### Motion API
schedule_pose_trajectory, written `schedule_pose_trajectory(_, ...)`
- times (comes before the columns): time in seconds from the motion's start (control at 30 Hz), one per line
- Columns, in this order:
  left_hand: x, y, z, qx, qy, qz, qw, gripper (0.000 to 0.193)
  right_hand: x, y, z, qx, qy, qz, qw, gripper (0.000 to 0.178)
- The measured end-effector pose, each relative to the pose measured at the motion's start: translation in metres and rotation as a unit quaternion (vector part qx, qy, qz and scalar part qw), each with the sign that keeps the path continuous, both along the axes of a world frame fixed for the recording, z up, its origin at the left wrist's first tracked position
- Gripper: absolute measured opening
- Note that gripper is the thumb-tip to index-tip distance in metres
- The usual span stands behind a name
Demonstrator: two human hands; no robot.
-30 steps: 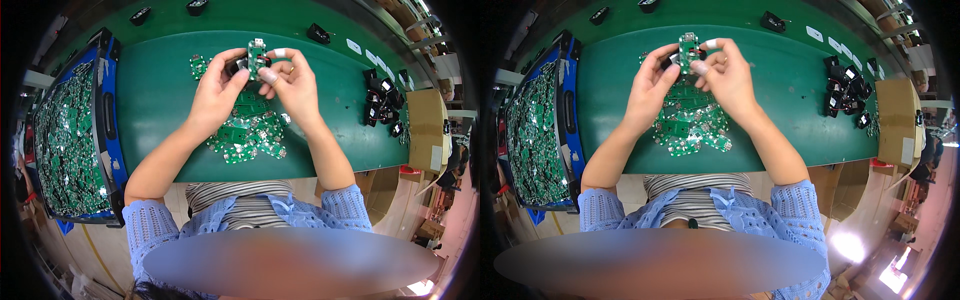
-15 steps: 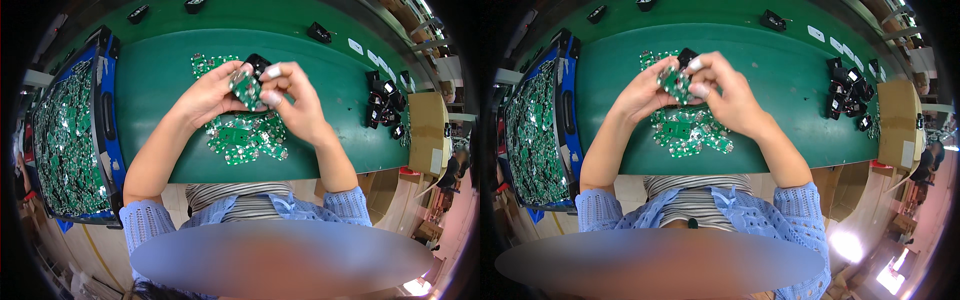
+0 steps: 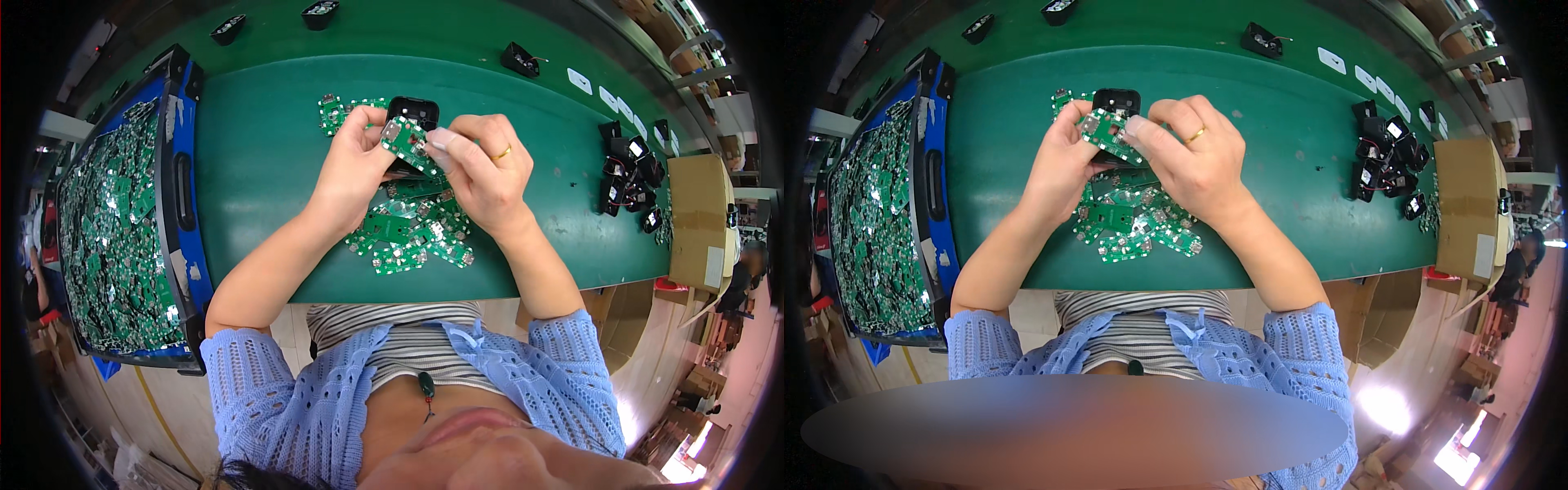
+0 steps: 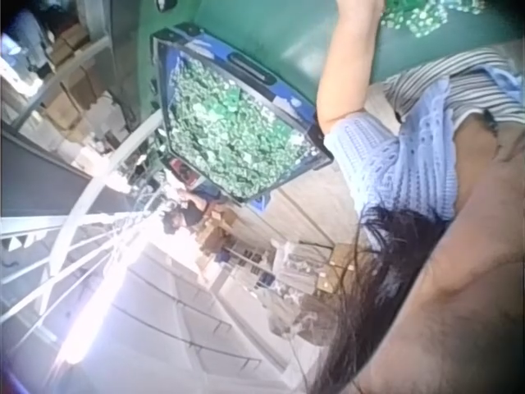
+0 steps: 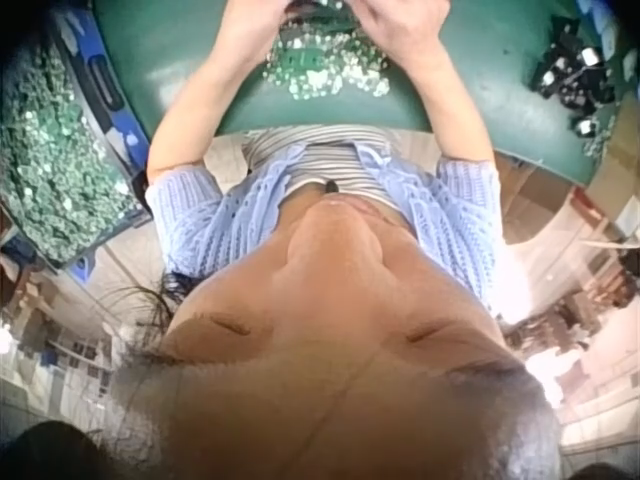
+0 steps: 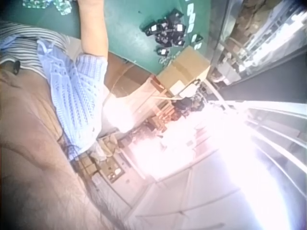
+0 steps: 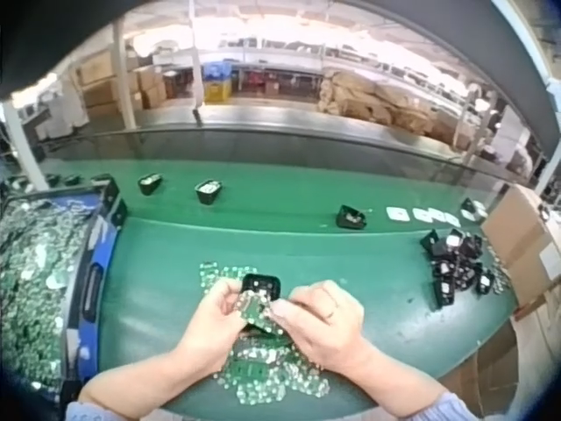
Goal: The person picks up a black plastic housing and a circuit board, fits the board into the housing by hand, and presses them together. They place the assembled unit onto the green surface and repeat the process with another housing and circuit board.
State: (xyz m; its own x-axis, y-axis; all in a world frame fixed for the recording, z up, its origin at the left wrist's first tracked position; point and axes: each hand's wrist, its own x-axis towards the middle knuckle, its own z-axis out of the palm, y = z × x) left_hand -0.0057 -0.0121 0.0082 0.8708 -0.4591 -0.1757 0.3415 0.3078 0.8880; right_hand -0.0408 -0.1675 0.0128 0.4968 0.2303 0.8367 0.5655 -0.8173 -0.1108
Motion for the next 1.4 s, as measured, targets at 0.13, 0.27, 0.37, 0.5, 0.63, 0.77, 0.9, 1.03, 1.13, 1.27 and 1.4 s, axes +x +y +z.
schedule_pose_trajectory(0.13, 0.0, 0.003, 0.004, 0.029, 0.001, 0.0, 1.0, 0.018, -0.002, 0.0, 0.003, 0.0, 0.034, 0.085, 0.996, 0.036)
schedule_pose_trajectory(0.27, -0.001, 0.001, -0.002, 0.012, -0.007, -0.003, 1.0, 0.017, -0.003, -0.001, 0.003, -0.011, 0.037, 0.103, 0.994, 0.032)
schedule_pose_trajectory(0.37, -0.005, 0.001, 0.007, -0.023, 0.009, -0.027, 0.999, 0.021, 0.002, -0.005, -0.002, 0.033, -0.009, 0.045, 0.998, 0.02)
schedule_pose_trajectory(0.5, -0.011, -0.003, 0.007, -0.047, -0.018, -0.034, 0.998, 0.025, 0.005, -0.006, -0.001, 0.07, -0.001, -0.007, 0.998, 0.014)
schedule_pose_trajectory(0.63, -0.011, -0.002, 0.004, 0.01, -0.066, -0.044, 0.997, 0.027, 0.004, -0.003, 0.001, 0.055, 0.013, -0.015, 0.998, 0.014)
schedule_pose_trajectory(0.77, -0.012, -0.002, 0.004, -0.013, -0.076, -0.022, 0.997, 0.028, 0.003, 0.0, 0.0, 0.033, 0.014, -0.032, 0.999, 0.015)
schedule_pose_trajectory(0.9, -0.012, -0.003, 0.001, -0.008, -0.157, -0.005, 0.988, 0.026, 0.003, 0.003, 0.001, 0.011, 0.01, -0.047, 0.999, 0.016)
schedule_pose_trajectory(1.03, -0.009, -0.008, 0.003, -0.014, -0.146, 0.007, 0.989, 0.025, -0.001, 0.004, 0.001, 0.139, 0.115, 0.034, 0.983, 0.021)
schedule_pose_trajectory(1.13, 0.004, -0.016, 0.009, -0.014, -0.1, 0.02, 0.995, 0.027, 0.0, 0.002, -0.003, 0.333, 0.277, 0.106, 0.895, 0.039)
schedule_pose_trajectory(1.27, 0.027, -0.025, 0.006, 0.071, -0.138, 0.014, 0.988, 0.026, 0.019, 0.002, -0.002, 0.5, 0.373, 0.121, 0.773, 0.044)
schedule_pose_trajectory(1.4, 0.053, -0.046, 0.017, 0.079, -0.159, -0.028, 0.984, 0.023, 0.039, -0.026, 0.001, 0.422, 0.376, 0.122, 0.816, 0.043)
